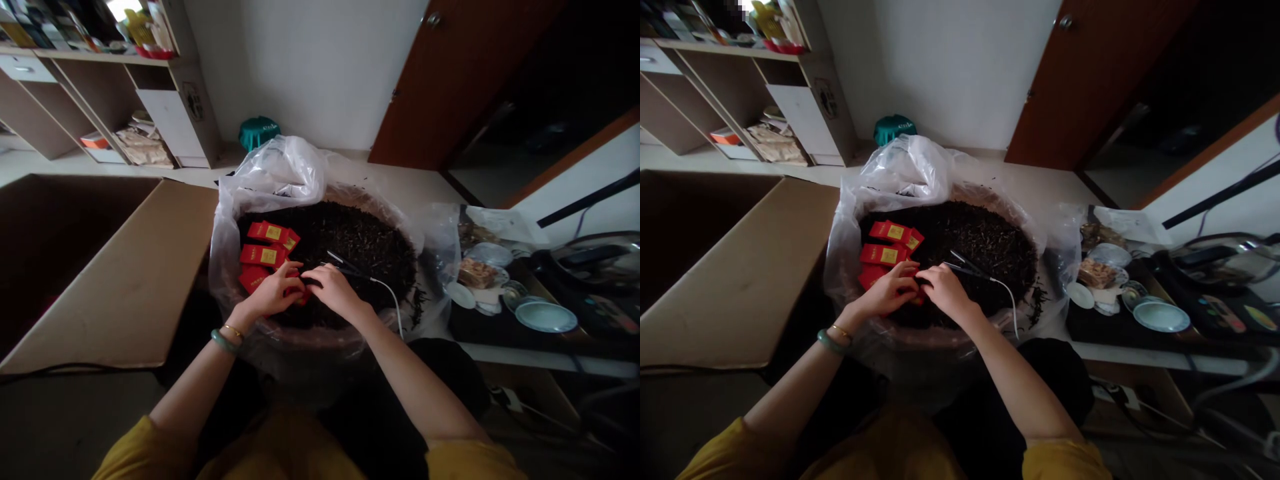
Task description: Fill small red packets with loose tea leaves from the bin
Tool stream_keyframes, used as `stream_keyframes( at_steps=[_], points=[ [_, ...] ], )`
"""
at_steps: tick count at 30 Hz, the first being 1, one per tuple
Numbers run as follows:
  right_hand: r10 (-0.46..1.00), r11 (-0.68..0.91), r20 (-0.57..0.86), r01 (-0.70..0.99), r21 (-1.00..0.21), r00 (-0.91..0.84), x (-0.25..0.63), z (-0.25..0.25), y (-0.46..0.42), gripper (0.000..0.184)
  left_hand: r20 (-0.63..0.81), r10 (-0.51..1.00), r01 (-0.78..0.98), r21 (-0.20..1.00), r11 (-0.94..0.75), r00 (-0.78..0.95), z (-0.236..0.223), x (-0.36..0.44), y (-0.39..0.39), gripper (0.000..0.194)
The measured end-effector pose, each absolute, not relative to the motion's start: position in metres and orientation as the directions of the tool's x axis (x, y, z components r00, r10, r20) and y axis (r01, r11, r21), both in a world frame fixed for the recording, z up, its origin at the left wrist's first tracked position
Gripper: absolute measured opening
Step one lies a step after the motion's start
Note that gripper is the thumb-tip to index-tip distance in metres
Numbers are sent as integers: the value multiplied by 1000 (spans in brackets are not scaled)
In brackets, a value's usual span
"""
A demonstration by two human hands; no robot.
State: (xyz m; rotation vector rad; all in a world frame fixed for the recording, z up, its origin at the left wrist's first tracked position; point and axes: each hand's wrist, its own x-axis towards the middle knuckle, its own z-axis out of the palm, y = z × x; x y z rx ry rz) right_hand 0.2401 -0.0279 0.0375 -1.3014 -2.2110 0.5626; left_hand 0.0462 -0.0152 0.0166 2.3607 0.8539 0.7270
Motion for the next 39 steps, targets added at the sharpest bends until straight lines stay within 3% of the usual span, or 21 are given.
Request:
stream_keyframes(
  at_steps=[4, 9, 14, 17, 20, 21, 23, 25, 28, 32, 36, 39],
  points=[
    [918, 390, 230, 622, -679, -324, 238, 37, -29, 28, 286, 700, 439, 610, -660, 654, 18, 46, -15, 12],
    [905, 332, 74, 588, -737, -419, 238, 51, -35, 34, 235, 710, 494, 575, -652, 664, 23, 46, -17, 12],
    [911, 254, 22, 521, -815, -411, 258, 58, -27, 36, 240, 734, 598, 449, -664, 635, 25, 44, -17, 13],
    [888, 239, -149, 715, -657, -434, 266, 50, -26, 37, 250, 727, 613, 405, -678, 639, 26, 44, -18, 15],
    [840, 223, -420, 924, -309, -343, 252, 35, -36, 82, 201, 731, 634, 385, -671, 652, 29, 46, -19, 15],
    [835, 210, -469, 954, -213, -288, 243, 29, -41, 89, 182, 736, 643, 381, -664, 652, 30, 46, -19, 14],
    [860, 182, -471, 980, -79, -198, 224, 17, -50, 88, 160, 743, 648, 393, -652, 650, 34, 46, -19, 12],
    [892, 180, -412, 982, -53, -186, 212, 10, -53, 72, 167, 753, 639, 433, -636, 637, 36, 46, -18, 20],
    [903, 181, -366, 973, -146, -223, 217, 9, -46, 48, 180, 780, 634, 487, -600, 600, 37, 45, -15, 32],
    [918, 187, -285, 934, -306, -277, 251, 23, -28, 34, 159, 816, 650, 528, -546, 555, 34, 47, -13, 18],
    [968, 108, -57, 613, -783, -243, 269, 34, -17, 34, 140, 849, 668, 558, -493, 509, 34, 53, -13, 16],
    [980, 137, 72, 365, -921, -185, 262, 37, -18, 27, 138, 855, 685, 542, -487, 499, 35, 58, -14, 18]
  ],
)
